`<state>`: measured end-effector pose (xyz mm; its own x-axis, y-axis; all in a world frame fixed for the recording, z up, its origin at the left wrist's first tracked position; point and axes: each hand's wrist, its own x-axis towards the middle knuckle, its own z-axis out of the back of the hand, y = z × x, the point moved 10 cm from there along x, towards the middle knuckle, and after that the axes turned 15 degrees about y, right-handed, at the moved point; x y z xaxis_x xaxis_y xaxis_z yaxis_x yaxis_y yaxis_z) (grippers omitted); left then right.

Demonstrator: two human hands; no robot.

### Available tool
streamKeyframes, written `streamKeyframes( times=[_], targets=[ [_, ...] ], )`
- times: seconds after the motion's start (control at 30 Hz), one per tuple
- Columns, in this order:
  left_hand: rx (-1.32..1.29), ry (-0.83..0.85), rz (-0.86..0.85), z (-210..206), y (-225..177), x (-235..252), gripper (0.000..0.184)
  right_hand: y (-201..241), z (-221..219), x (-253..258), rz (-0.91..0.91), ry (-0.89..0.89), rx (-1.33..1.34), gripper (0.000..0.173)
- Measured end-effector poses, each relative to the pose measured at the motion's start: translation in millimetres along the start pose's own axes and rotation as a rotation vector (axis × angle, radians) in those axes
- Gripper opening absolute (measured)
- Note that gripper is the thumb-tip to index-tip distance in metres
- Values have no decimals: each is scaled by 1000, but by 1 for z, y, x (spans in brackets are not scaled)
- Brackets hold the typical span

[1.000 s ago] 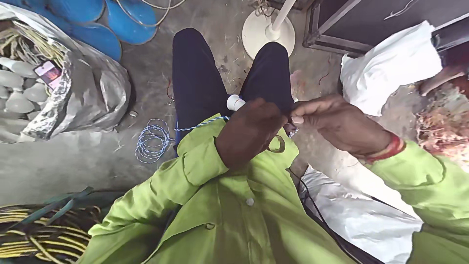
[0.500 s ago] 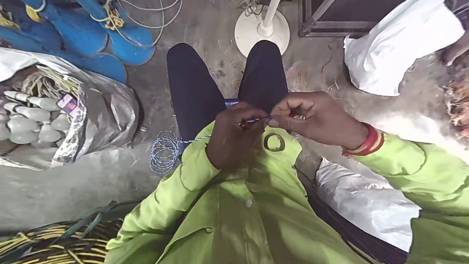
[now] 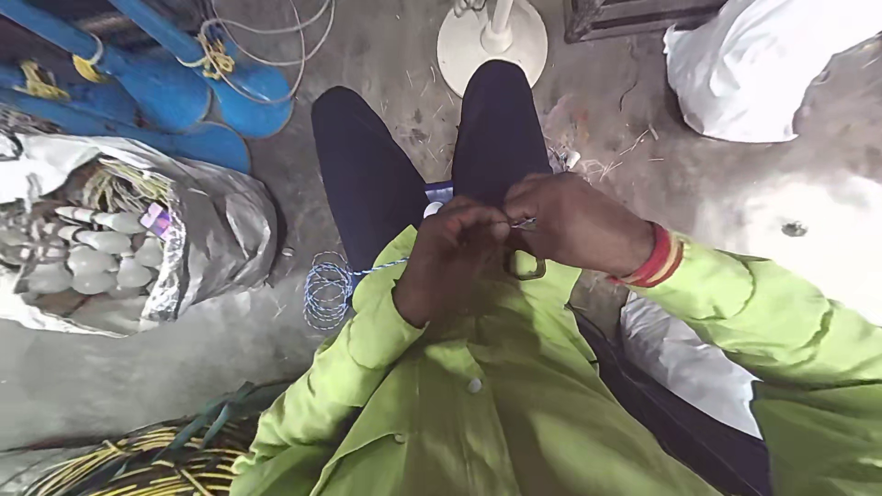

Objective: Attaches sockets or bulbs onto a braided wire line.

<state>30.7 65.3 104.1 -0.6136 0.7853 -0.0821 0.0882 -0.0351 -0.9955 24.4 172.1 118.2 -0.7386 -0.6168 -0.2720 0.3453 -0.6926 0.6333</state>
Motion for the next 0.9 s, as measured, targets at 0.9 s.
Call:
streamKeyframes(
  times=[0.9],
  targets=[
    [-180,194,-372,18,-38,-7,13,4,-49,-22,-184,-49,1738,39]
  ],
)
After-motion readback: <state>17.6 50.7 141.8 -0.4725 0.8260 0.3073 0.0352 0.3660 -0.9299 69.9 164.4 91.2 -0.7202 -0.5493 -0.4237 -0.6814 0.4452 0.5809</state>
